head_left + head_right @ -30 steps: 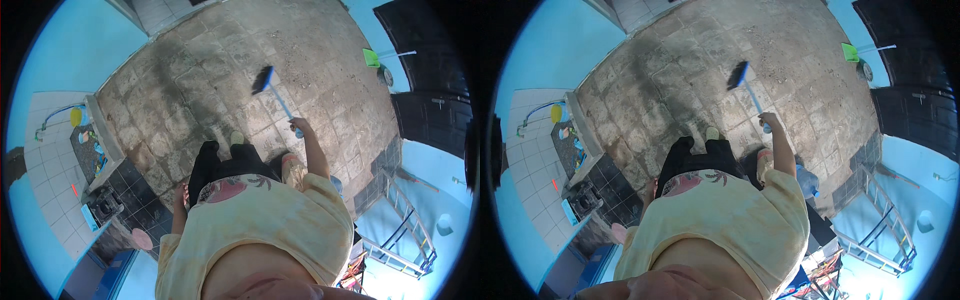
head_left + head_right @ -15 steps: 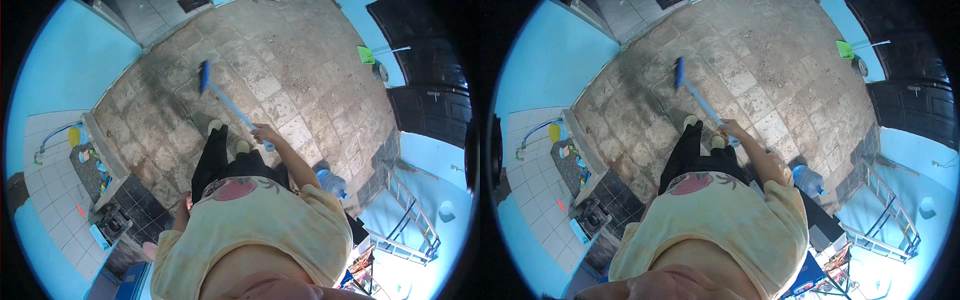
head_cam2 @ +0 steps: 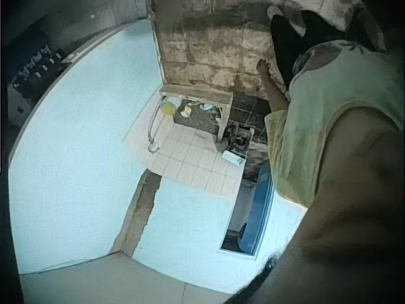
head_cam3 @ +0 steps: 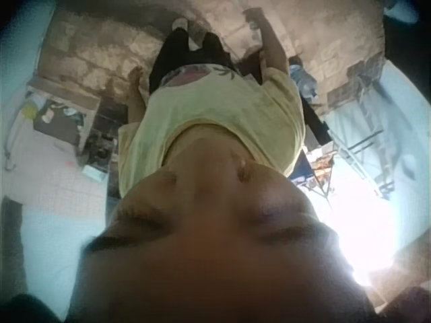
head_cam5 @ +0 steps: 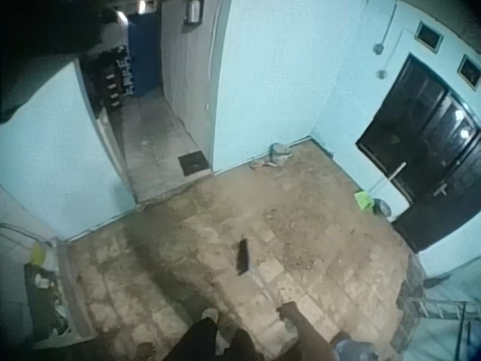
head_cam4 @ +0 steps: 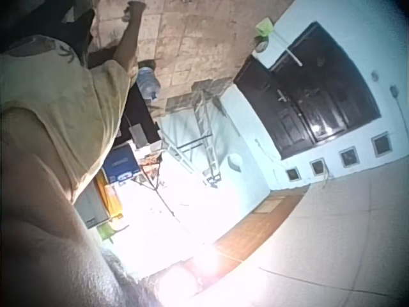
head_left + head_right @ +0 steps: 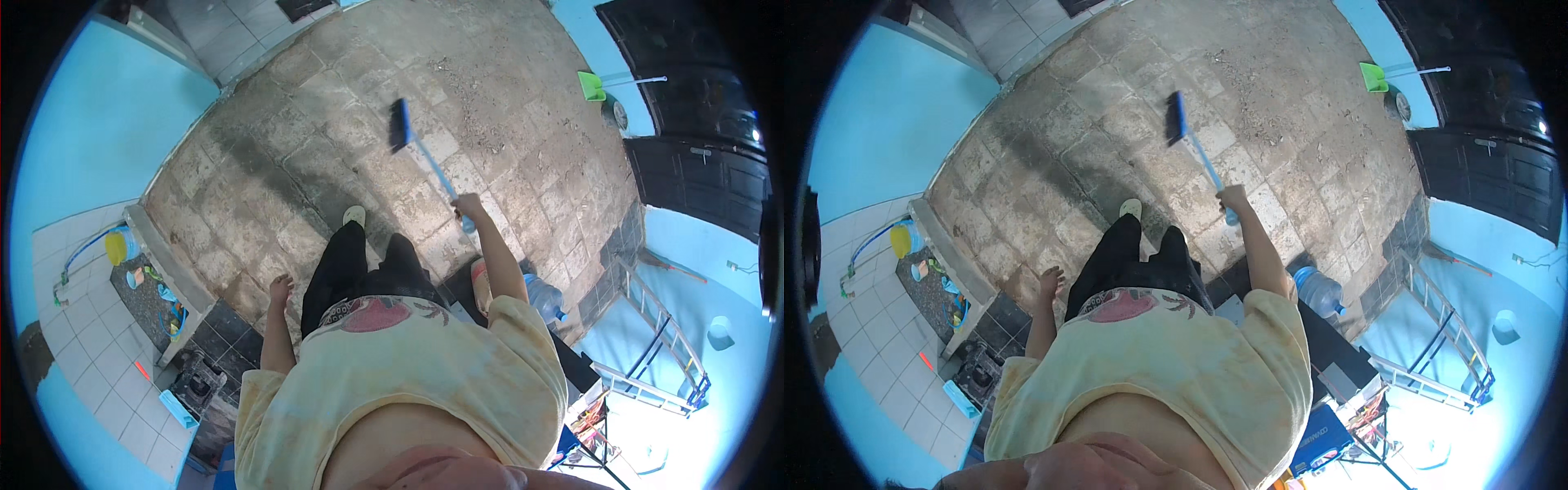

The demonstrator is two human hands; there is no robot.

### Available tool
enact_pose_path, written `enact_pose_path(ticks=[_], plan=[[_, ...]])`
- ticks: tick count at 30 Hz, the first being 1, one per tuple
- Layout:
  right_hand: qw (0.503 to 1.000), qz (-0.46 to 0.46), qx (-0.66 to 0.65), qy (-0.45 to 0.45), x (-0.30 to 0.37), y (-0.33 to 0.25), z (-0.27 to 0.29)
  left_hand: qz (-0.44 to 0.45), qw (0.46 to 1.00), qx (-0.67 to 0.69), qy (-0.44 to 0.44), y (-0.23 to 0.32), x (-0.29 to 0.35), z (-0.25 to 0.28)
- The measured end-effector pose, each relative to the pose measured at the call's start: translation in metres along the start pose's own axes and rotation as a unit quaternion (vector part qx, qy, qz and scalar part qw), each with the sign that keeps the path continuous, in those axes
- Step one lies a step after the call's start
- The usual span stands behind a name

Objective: The recorder sweeps a tiled floor area and then inspects, manually turns, and plugs in an electric fan.

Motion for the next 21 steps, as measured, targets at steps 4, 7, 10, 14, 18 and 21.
enact_pose_path(ticks=[4, 7, 10, 14, 18, 21], plan=[[0.953, -0.149, -0.184, 0.187, 0.005, -0.051, 0.033, 0.079, 0.997, 0.000, -0.020, -0.009, 0.000, -0.005], [0.962, -0.128, -0.155, 0.184, 0.009, -0.070, 0.025, 0.065, 0.998, 0.016, -0.016, -0.011, -0.006, -0.006], [0.937, -0.054, -0.342, 0.054, 0.032, -0.105, -0.001, 0.072, 0.997, 0.034, -0.019, -0.008, -0.008, -0.014], [0.859, -0.074, -0.502, -0.059, 0.039, -0.110, -0.017, 0.060, 0.996, 0.063, -0.019, -0.001, -0.009, -0.026], [0.892, -0.064, -0.438, -0.092, 0.020, -0.090, -0.016, 0.071, 0.989, 0.119, -0.059, -0.002, -0.017, -0.038], [0.917, 0.041, -0.395, -0.038, 0.008, -0.018, 0.003, 0.067, 0.966, 0.222, -0.117, -0.015, -0.017, -0.045]])
Point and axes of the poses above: each hand's wrist, its own x-axis away from the middle knuckle, its own z-axis out of the back of the hand, y = z × x, the point moved 6 cm from there along -x, towards the middle knuckle, and after that the axes turned 12 degrees about -y, right-handed, at the moved point
